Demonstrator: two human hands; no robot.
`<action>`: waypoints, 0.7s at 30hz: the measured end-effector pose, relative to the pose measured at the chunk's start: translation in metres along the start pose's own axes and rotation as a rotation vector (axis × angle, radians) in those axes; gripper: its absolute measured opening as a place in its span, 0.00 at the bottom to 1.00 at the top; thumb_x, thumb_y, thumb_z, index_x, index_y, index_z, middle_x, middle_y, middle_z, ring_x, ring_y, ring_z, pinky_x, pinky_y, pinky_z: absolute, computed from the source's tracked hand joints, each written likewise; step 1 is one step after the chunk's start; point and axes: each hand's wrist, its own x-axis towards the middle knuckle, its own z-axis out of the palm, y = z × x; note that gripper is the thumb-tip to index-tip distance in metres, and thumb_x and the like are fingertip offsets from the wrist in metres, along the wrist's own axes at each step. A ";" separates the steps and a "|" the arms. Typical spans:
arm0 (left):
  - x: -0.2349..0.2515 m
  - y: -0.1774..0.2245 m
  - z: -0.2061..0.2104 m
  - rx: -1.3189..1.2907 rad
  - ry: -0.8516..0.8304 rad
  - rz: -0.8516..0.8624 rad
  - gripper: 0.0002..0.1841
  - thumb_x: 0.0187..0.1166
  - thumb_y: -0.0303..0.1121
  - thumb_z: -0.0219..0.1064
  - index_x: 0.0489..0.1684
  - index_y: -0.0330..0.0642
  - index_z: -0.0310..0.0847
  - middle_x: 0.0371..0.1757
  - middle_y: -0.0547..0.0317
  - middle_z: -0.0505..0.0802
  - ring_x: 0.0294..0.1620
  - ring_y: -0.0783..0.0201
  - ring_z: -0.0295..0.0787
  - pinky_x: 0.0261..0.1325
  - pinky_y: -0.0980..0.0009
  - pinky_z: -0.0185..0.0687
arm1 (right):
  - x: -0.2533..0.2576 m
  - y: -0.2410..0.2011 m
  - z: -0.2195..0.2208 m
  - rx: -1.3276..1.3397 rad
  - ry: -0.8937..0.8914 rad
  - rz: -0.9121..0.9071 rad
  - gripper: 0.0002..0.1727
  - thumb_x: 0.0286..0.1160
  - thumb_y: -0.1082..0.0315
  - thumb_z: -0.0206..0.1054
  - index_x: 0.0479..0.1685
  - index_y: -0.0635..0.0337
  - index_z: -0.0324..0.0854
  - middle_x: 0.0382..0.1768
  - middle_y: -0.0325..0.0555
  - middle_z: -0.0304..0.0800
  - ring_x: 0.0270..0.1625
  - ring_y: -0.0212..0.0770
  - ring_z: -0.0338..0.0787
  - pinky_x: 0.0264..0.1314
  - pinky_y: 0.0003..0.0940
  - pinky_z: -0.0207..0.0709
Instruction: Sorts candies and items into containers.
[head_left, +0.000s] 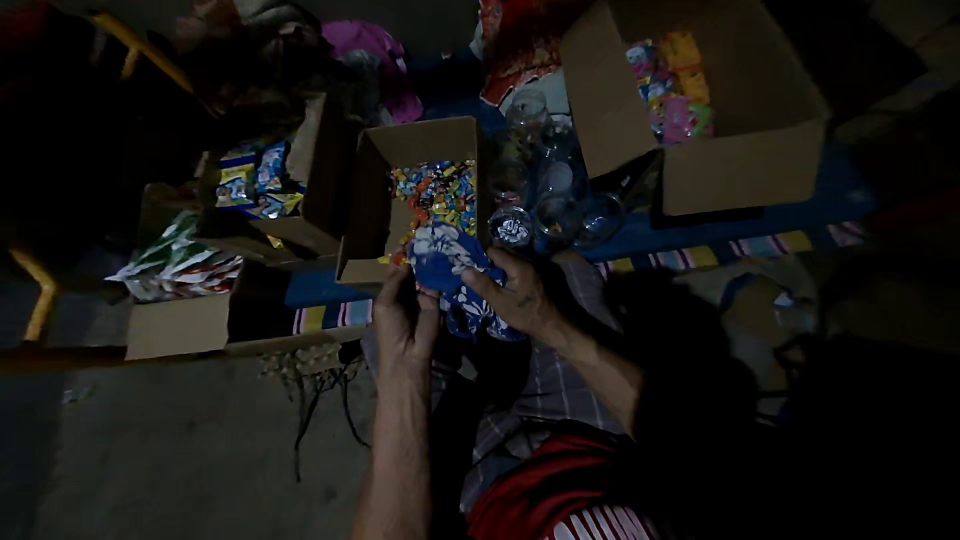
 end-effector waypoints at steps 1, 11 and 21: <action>0.001 -0.003 -0.001 -0.049 0.014 -0.015 0.12 0.87 0.31 0.48 0.53 0.42 0.78 0.45 0.53 0.91 0.48 0.60 0.91 0.54 0.60 0.90 | 0.004 -0.003 -0.001 -0.058 0.032 -0.065 0.20 0.79 0.52 0.70 0.47 0.64 0.89 0.46 0.48 0.90 0.47 0.36 0.90 0.51 0.35 0.87; -0.029 -0.056 0.024 0.173 -0.060 -0.092 0.17 0.94 0.46 0.48 0.63 0.49 0.78 0.54 0.60 0.91 0.56 0.65 0.89 0.59 0.63 0.88 | 0.054 0.013 0.024 -0.587 0.007 -0.266 0.18 0.84 0.48 0.63 0.61 0.44 0.91 0.53 0.53 0.86 0.46 0.48 0.89 0.47 0.44 0.86; -0.027 -0.055 0.023 0.023 -0.062 -0.175 0.18 0.94 0.45 0.42 0.56 0.49 0.78 0.51 0.60 0.90 0.56 0.63 0.88 0.62 0.57 0.85 | 0.023 0.027 0.027 -0.482 0.025 -0.324 0.14 0.81 0.54 0.68 0.55 0.47 0.93 0.50 0.53 0.87 0.45 0.48 0.90 0.43 0.43 0.87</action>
